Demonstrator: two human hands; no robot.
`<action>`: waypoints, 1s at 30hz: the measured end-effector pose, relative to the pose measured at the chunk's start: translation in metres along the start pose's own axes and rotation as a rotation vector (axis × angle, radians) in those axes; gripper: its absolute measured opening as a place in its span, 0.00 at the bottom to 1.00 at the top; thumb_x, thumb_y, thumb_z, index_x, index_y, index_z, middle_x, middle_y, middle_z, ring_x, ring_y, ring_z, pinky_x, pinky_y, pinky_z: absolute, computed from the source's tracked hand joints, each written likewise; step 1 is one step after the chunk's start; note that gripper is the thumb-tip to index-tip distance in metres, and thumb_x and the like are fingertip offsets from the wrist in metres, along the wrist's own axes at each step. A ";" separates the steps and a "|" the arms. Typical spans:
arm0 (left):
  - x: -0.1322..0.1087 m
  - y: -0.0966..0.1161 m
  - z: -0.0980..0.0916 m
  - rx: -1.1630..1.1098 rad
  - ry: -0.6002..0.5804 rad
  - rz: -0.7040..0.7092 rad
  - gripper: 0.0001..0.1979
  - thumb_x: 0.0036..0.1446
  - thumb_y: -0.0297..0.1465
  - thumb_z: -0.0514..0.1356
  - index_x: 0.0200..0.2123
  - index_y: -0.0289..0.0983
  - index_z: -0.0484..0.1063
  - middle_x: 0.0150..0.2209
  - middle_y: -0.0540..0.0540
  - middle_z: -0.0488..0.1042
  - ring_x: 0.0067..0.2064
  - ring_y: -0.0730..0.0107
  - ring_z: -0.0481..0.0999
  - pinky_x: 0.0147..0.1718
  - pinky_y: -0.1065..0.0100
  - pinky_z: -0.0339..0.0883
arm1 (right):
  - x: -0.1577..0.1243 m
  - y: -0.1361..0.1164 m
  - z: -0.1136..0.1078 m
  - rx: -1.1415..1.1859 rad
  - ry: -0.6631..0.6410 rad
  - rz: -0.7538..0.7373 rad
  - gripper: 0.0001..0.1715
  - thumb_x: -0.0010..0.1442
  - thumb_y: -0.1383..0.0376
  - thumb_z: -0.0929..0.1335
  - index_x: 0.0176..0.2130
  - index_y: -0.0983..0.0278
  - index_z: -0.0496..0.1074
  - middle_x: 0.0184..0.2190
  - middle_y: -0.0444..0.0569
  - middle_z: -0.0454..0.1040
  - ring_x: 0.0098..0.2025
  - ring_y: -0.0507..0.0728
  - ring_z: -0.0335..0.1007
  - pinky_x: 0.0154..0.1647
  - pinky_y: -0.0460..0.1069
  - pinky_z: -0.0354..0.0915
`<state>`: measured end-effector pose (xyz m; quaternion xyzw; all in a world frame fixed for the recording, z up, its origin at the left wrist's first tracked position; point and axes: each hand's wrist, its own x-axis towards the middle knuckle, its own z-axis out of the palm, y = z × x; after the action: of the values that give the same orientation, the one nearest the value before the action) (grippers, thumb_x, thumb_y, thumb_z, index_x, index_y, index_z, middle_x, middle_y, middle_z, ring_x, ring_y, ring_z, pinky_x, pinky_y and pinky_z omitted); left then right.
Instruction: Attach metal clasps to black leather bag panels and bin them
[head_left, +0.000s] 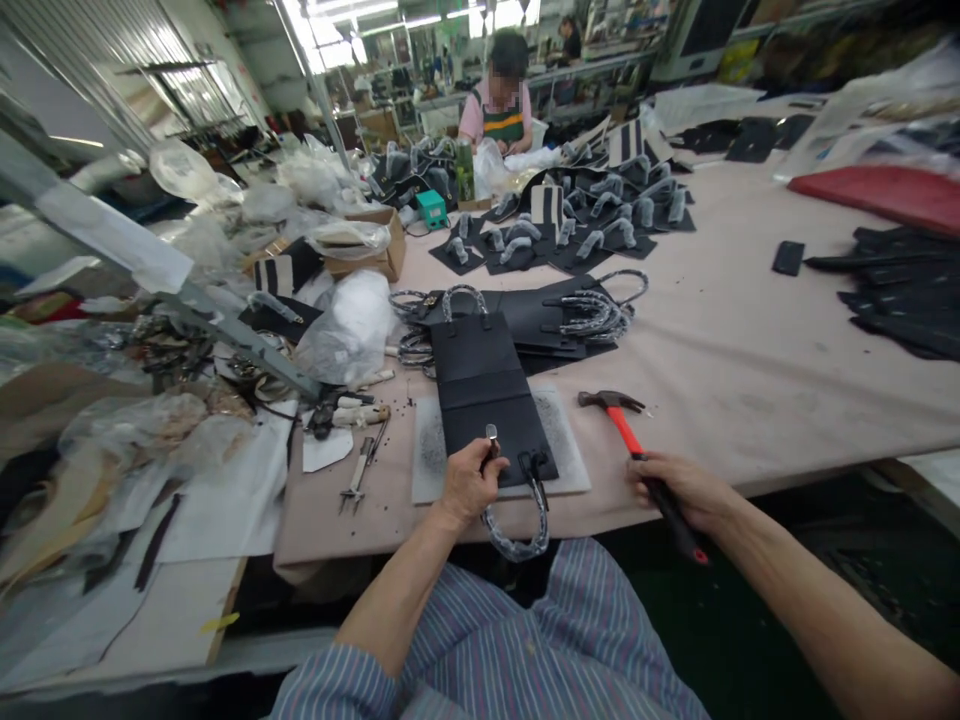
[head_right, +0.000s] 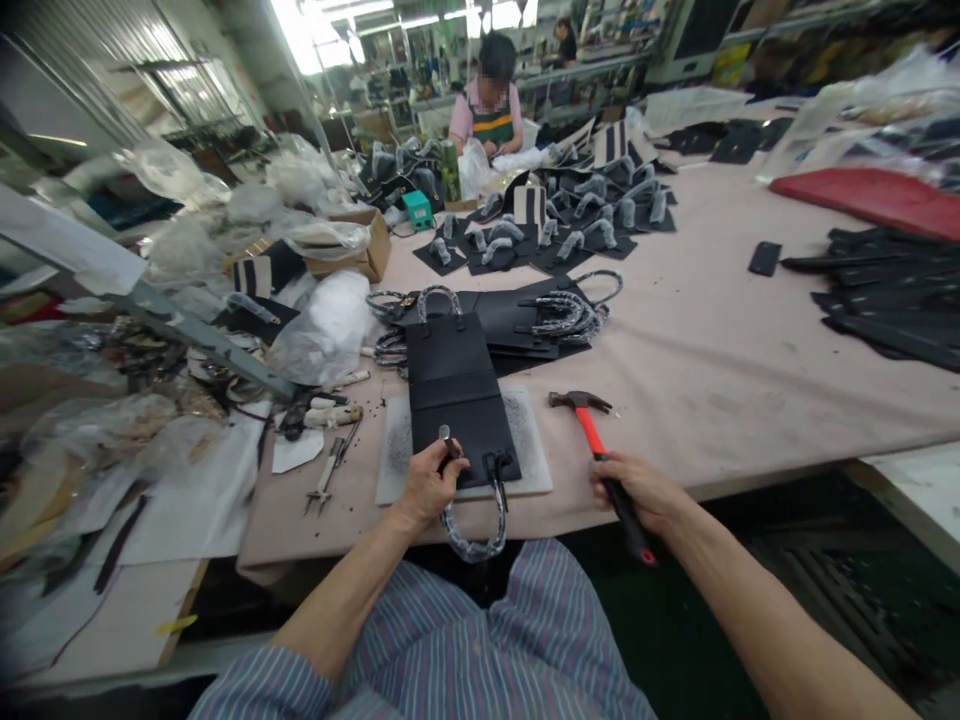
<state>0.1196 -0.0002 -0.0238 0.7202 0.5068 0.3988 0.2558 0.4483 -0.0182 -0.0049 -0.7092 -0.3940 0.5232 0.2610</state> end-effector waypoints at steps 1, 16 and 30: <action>0.000 0.000 0.000 0.001 0.006 0.005 0.01 0.61 0.30 0.62 0.36 0.39 0.73 0.32 0.48 0.78 0.34 0.67 0.78 0.38 0.68 0.72 | -0.004 -0.009 0.004 0.167 -0.080 0.058 0.06 0.52 0.65 0.68 0.31 0.61 0.64 0.23 0.44 0.65 0.21 0.52 0.59 0.20 0.46 0.59; -0.001 -0.005 0.002 -0.020 0.028 0.050 0.01 0.59 0.27 0.62 0.35 0.38 0.73 0.31 0.48 0.77 0.33 0.67 0.78 0.37 0.68 0.72 | -0.107 -0.136 0.025 -0.867 0.053 -0.883 0.18 0.68 0.52 0.61 0.29 0.58 0.60 0.18 0.43 0.65 0.18 0.53 0.55 0.22 0.51 0.45; 0.001 -0.007 0.002 -0.030 0.014 0.057 0.01 0.59 0.28 0.63 0.35 0.39 0.73 0.32 0.48 0.77 0.34 0.67 0.78 0.37 0.68 0.71 | -0.124 -0.140 0.015 -0.673 0.286 -0.867 0.20 0.69 0.48 0.60 0.32 0.56 0.62 0.18 0.43 0.63 0.17 0.54 0.56 0.21 0.51 0.48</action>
<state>0.1179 0.0033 -0.0306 0.7276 0.4819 0.4184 0.2515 0.3763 -0.0451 0.1662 -0.5904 -0.7550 0.1124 0.2621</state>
